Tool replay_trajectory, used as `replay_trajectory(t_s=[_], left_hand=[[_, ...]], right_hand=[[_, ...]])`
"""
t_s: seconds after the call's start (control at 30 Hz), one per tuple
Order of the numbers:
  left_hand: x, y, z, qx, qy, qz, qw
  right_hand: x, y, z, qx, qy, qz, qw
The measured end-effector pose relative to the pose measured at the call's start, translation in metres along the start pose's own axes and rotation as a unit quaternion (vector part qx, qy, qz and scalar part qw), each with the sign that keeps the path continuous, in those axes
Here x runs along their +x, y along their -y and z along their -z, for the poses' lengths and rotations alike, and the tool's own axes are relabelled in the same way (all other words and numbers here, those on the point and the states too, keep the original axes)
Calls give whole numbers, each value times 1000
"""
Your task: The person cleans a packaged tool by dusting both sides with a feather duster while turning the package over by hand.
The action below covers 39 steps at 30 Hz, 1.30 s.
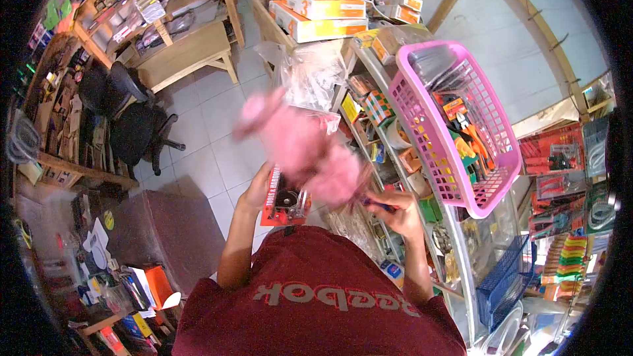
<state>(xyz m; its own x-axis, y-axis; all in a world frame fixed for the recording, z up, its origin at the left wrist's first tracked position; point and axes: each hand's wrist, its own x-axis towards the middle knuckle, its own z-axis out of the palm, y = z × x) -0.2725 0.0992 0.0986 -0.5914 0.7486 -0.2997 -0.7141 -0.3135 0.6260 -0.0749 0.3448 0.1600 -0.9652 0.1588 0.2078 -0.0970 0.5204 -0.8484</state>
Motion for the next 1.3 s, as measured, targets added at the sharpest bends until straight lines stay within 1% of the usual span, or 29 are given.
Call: replay_trajectory(t_s=[0.1, 0.13, 0.23, 0.27, 0.37, 0.4, 0.5, 0.53, 0.57, 0.63, 0.67, 0.73, 0.77, 0.8, 0.83, 0.87, 0.9, 0.93, 0.97, 1.0, 1.03, 1.07, 1.1, 1.13, 1.17, 1.23, 1.27, 1.3], left_hand=[[4, -8, 9, 8, 29, -4, 1000], [4, -8, 13, 8, 38, -5, 999], [0, -19, 19, -77, 98, 27, 992], [5, -14, 21, -48, -1, -18, 999], [21, 1, 58, -98, -28, -67, 993], [18, -7, 47, -137, 72, -90, 984], [14, -30, 29, -33, -26, -122, 992], [24, -27, 55, -99, 31, -116, 988], [34, -23, 81, -164, 87, -102, 977], [26, -49, 56, -19, 9, -102, 995], [29, -53, 62, -15, 16, -100, 995], [39, -59, 77, -3, 34, -90, 995], [45, -62, 83, -34, 50, -70, 996], [50, -64, 88, -66, 66, -52, 994], [51, -77, 75, -98, 79, -34, 991], [45, -85, 58, 49, -37, -46, 997], [49, -87, 57, 73, -30, -70, 994], [51, -89, 58, 96, -22, -94, 991], [52, -91, 60, 118, -15, -116, 986], [64, -85, 95, -72, 174, -70, 980], [65, -84, 96, -81, 145, -63, 984], [66, -84, 95, -90, 116, -58, 987], [67, -85, 92, -98, 87, -53, 990], [62, -93, 75, -45, 20, -73, 996], [62, -101, 69, -45, 21, -74, 996], [65, -110, 63, -49, 24, -79, 995], [74, -106, 78, -62, 37, -95, 993], [74, -111, 76, -67, 45, -60, 995]], right_hand=[[17, 1, -15, -70, -24, -45, 996], [23, -12, -27, -37, -95, -9, 995], [30, -11, -55, -23, -76, -1, 997], [34, -9, -65, -5, -70, 8, 997], [42, -22, -98, 56, -129, -65, 988], [49, -14, -107, 13, -124, -72, 990], [58, -16, -133, 92, -89, -53, 990], [69, -15, -134, 64, -107, -51, 991], [75, -15, -141, 67, -113, -38, 991], [80, -15, -155, 73, -131, -16, 989], [80, -16, -159, 48, -94, -27, 994], [91, -14, -163, 51, -143, -50, 987], [97, -13, -165, 52, -167, -61, 983], [101, -20, -174, 99, -214, -83, 968], [102, -16, -175, 83, -195, -64, 975], [101, -9, -174, 68, -176, -45, 981], [101, -6, -174, 52, -156, -27, 986], [103, -11, -177, 68, -158, -17, 985], [105, -18, -179, 76, -171, -66, 980], [107, -27, -179, 84, -182, -115, 973], [107, -29, -180, 90, -191, -164, 964], [105, -26, -179, 42, -181, -147, 971], [103, -29, -180, 55, -202, -121, 970], [99, -33, -182, 69, -224, -96, 967], [95, -36, -182, 81, -247, -69, 963], [94, -25, -164, 85, -247, -171, 950], [91, -25, -162, 96, -266, -200, 938], [88, -25, -158, 106, -284, -228, 925]])
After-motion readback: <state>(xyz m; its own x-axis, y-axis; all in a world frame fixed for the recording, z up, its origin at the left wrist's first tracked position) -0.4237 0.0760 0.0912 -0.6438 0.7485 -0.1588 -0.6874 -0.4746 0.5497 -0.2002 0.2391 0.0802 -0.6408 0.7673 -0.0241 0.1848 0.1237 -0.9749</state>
